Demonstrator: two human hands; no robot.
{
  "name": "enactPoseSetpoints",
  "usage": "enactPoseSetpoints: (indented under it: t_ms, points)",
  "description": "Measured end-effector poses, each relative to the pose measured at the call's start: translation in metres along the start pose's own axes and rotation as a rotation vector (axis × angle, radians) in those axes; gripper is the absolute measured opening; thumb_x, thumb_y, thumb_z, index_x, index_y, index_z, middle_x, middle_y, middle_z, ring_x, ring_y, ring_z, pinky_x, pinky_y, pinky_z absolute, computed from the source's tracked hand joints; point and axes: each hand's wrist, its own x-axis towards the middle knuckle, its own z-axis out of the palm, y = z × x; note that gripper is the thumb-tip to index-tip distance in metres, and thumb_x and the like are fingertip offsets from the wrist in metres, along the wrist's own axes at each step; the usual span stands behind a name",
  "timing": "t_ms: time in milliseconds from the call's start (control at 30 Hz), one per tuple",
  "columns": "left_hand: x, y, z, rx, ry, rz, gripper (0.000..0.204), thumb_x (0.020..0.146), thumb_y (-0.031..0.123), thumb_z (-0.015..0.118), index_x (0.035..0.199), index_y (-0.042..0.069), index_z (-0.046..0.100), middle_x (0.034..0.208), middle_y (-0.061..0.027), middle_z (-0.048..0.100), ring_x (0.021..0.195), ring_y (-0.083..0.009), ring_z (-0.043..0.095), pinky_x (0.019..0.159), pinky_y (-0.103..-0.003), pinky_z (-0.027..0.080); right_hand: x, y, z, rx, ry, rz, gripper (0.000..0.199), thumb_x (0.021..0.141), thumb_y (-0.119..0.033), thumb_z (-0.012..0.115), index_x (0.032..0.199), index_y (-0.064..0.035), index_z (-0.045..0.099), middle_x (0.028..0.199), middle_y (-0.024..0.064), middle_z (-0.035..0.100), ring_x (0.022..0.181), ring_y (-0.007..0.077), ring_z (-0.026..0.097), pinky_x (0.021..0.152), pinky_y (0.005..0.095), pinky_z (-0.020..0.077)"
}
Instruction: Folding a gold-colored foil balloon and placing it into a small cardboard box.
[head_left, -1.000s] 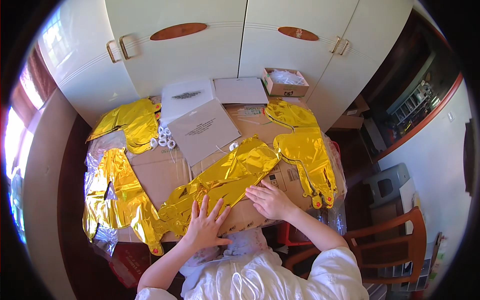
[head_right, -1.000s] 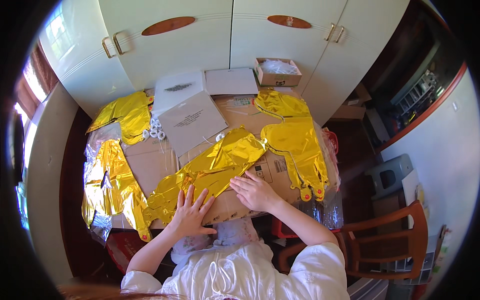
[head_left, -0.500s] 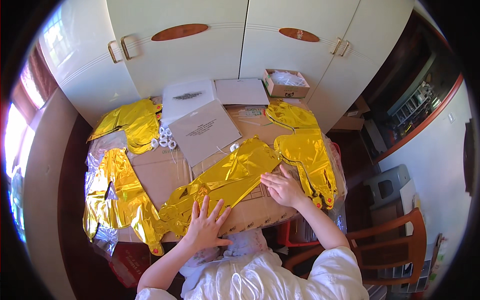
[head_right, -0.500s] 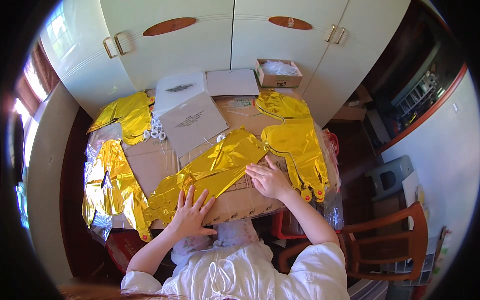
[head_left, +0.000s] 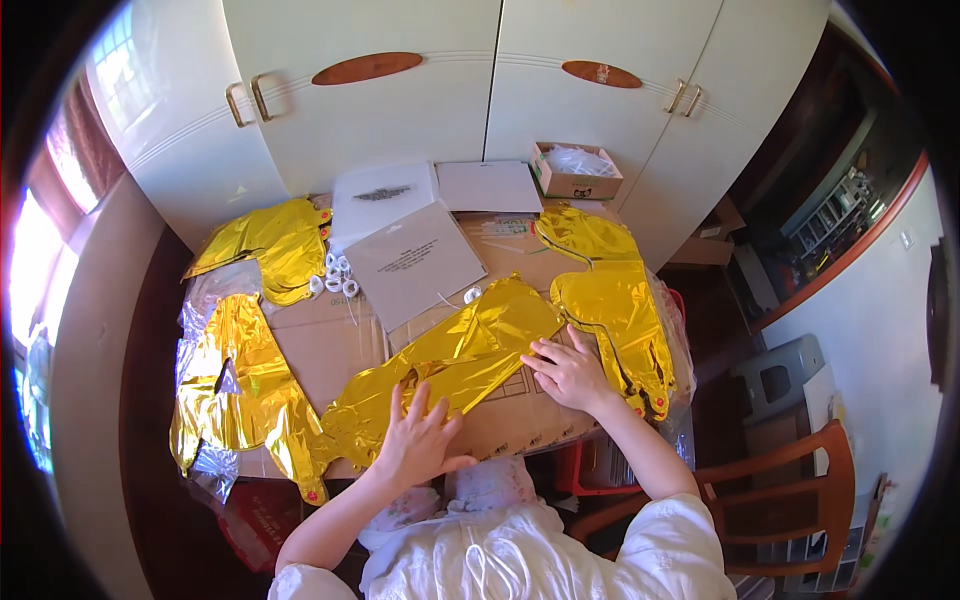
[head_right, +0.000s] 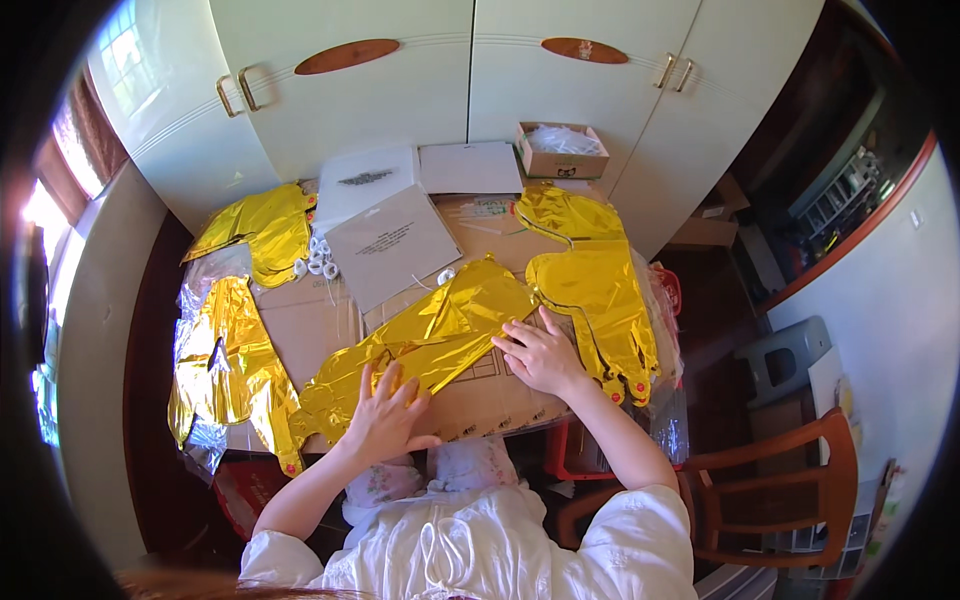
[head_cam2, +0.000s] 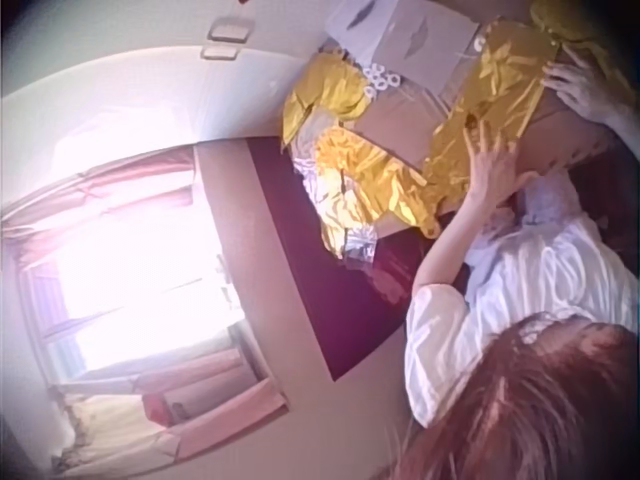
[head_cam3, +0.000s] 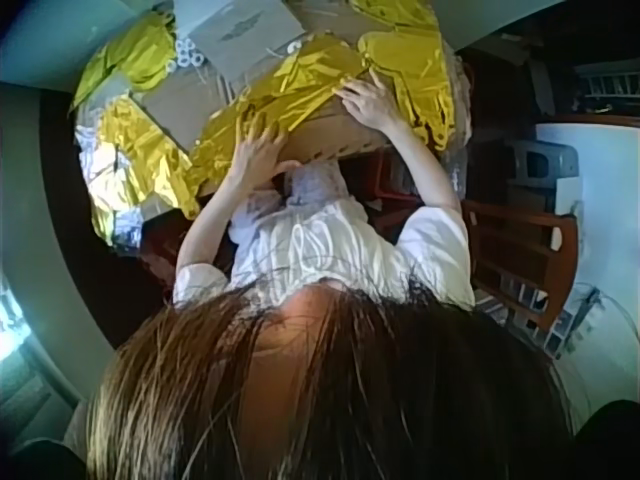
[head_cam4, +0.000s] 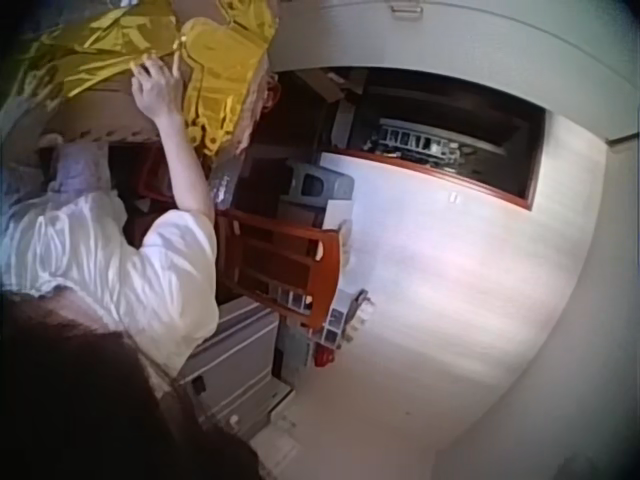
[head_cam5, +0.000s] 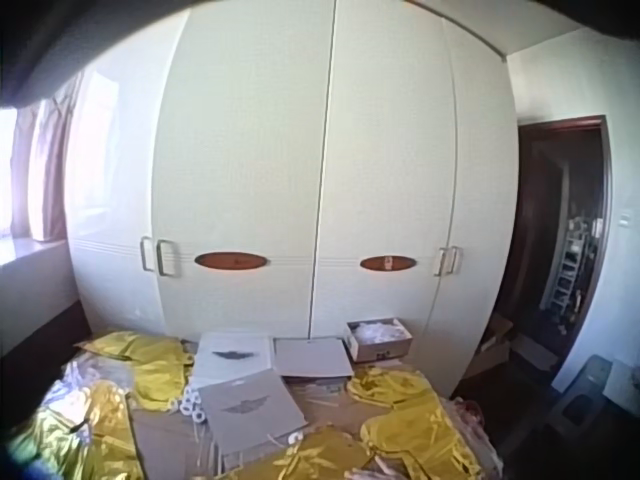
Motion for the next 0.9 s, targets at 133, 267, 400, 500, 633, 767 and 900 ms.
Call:
enactPoseSetpoints:
  t_ms: [133,267,400,500,633,767,900]
  points:
    - [0.03,0.009,-0.003,0.046,0.137,0.074,0.077,0.082,0.071,0.052,0.128,0.01,0.06,0.107,-0.008,0.063,0.113,-0.0271,0.054,0.099,-0.052,0.04,-0.001,-0.002,0.0,-0.041,-0.023,-0.031,0.037,0.091,-0.028,0.059,0.127,-0.0257,0.064,0.129,0.0093,0.061,0.122,0.0234,0.058,0.114,0.0605,0.0243]
    - [0.068,0.017,0.001,-0.045,0.128,0.094,0.078,0.082,0.07,0.054,0.13,0.008,0.059,0.101,-0.0049,0.062,0.097,-0.0203,0.056,0.082,-0.036,0.043,-0.001,-0.004,-0.002,-0.073,-0.046,-0.045,0.04,0.091,-0.03,0.061,0.131,-0.0305,0.061,0.133,0.0103,0.059,0.125,0.0246,0.057,0.113,0.0636,0.0245]
    - [0.082,0.018,0.002,-0.041,0.112,0.11,0.078,0.082,0.069,0.054,0.131,0.008,0.058,0.1,-0.005,0.06,0.096,-0.0199,0.056,0.079,-0.035,0.043,-0.003,-0.005,-0.004,-0.079,-0.077,-0.02,0.041,0.091,-0.033,0.062,0.132,-0.0334,0.06,0.135,0.0102,0.057,0.127,0.0247,0.055,0.112,0.0652,0.0238]
    - [0.076,0.016,0.0,-0.057,0.094,0.113,0.079,0.082,0.07,0.054,0.132,0.008,0.058,0.1,-0.0054,0.06,0.096,-0.0206,0.056,0.081,-0.036,0.043,-0.001,-0.005,-0.004,-0.07,-0.096,-0.014,0.042,0.091,-0.034,0.061,0.133,-0.0338,0.059,0.136,0.0101,0.056,0.128,0.0248,0.054,0.112,0.0663,0.023]
    - [0.057,0.01,-0.006,-0.084,0.093,0.127,0.08,0.081,0.07,0.056,0.128,0.006,0.059,0.101,-0.0045,0.06,0.095,-0.0197,0.056,0.078,-0.036,0.042,-0.001,-0.006,-0.005,-0.051,-0.11,-0.001,0.041,0.091,-0.034,0.061,0.133,-0.0332,0.059,0.137,0.0102,0.056,0.129,0.025,0.054,0.112,0.0669,0.0221]
    - [0.033,0.002,-0.005,-0.093,0.094,0.111,0.081,0.079,0.071,0.057,0.128,0.007,0.06,0.101,-0.0049,0.059,0.095,-0.0208,0.055,0.079,-0.036,0.042,0.0,-0.007,-0.008,-0.061,-0.129,0.015,0.037,0.094,-0.037,0.056,0.13,-0.0323,0.062,0.137,0.0093,0.057,0.13,0.0228,0.053,0.114,0.0639,0.0208]
    - [0.004,-0.004,0.0,-0.093,0.079,0.095,0.083,0.078,0.072,0.057,0.13,0.008,0.059,0.101,-0.005,0.059,0.095,-0.021,0.055,0.08,-0.036,0.041,0.0,-0.007,-0.008,-0.07,-0.138,0.004,0.038,0.094,-0.036,0.057,0.131,-0.0319,0.062,0.138,0.009,0.057,0.131,0.0223,0.051,0.114,0.0639,0.0205]
